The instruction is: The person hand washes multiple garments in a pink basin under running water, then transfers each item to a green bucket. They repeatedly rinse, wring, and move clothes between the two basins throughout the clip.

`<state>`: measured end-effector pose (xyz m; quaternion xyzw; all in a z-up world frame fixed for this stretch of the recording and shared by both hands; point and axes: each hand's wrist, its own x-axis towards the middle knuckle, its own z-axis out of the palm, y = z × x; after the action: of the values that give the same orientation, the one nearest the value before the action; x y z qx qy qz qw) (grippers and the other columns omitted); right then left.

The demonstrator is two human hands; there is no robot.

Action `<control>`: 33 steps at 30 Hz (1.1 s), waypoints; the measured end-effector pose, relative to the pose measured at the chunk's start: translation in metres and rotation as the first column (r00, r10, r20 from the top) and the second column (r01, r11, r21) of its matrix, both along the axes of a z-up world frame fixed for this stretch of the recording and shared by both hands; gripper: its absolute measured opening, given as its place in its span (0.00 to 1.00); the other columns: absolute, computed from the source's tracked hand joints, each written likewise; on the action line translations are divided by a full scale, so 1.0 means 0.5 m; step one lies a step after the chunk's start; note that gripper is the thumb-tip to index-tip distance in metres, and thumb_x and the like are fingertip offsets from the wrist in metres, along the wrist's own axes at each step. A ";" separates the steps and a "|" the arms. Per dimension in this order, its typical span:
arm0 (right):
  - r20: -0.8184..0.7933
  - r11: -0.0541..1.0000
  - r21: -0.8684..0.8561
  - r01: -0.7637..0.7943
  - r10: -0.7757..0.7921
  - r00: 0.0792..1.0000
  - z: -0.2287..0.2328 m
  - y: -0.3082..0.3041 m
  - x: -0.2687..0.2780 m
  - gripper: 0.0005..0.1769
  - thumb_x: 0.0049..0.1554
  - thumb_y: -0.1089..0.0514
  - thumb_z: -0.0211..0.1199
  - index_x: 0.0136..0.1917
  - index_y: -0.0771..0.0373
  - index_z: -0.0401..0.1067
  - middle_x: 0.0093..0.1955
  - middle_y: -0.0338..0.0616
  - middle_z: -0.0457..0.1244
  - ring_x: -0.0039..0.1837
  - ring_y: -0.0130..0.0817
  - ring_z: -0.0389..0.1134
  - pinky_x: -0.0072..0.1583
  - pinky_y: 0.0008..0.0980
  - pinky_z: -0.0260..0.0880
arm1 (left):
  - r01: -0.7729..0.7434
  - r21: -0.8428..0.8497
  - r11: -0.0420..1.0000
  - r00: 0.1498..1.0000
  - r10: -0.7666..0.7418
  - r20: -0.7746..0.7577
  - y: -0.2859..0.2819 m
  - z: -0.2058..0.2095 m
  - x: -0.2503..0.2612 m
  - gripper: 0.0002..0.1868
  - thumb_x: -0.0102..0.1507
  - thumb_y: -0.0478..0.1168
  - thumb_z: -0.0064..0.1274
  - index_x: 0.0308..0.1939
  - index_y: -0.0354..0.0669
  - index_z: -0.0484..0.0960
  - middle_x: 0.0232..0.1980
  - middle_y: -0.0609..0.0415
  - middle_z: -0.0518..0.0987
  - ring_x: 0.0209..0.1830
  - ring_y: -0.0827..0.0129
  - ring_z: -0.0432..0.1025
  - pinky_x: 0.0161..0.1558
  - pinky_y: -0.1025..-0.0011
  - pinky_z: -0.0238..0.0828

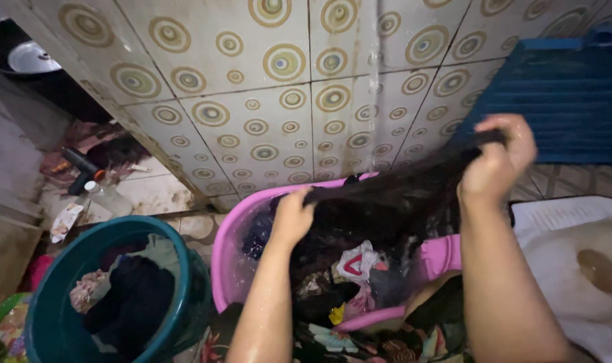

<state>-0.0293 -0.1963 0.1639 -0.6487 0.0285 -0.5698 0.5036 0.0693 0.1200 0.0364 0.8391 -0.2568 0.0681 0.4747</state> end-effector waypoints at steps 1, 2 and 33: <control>-0.195 0.990 -0.124 -0.065 0.040 0.980 -0.014 -0.023 0.013 0.12 0.50 0.71 0.49 0.46 0.67 0.71 0.45 0.46 0.65 0.51 0.36 0.67 0.60 0.30 0.66 | -0.012 -0.093 0.996 0.984 -0.005 -0.179 0.001 -0.002 0.003 0.17 0.61 0.33 0.53 0.55 0.39 0.82 0.53 0.40 0.82 0.58 0.48 0.76 0.58 0.64 0.70; -0.381 0.960 -0.235 -0.155 0.055 0.923 -0.039 -0.039 0.028 0.19 0.46 0.69 0.46 0.48 0.67 0.73 0.45 0.49 0.65 0.51 0.39 0.68 0.61 0.34 0.68 | -0.041 -0.165 0.986 0.982 0.009 -0.187 0.003 0.002 0.004 0.17 0.60 0.32 0.51 0.54 0.38 0.81 0.51 0.42 0.83 0.56 0.49 0.77 0.57 0.65 0.70; -0.853 0.717 -0.209 -0.665 0.199 0.482 -0.240 -0.006 0.113 0.25 0.39 0.66 0.65 0.53 0.72 0.74 0.51 0.58 0.70 0.55 0.53 0.70 0.58 0.43 0.68 | 0.303 0.292 0.907 0.953 -0.290 -0.090 0.035 0.064 -0.043 0.60 0.37 0.49 0.78 0.70 0.36 0.66 0.69 0.34 0.69 0.70 0.46 0.63 0.68 0.57 0.57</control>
<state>0.0272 -0.1995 0.0437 -0.9211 -0.0813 -0.0587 0.3762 0.0477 0.1374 0.0682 0.8543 -0.3781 -0.0636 0.3510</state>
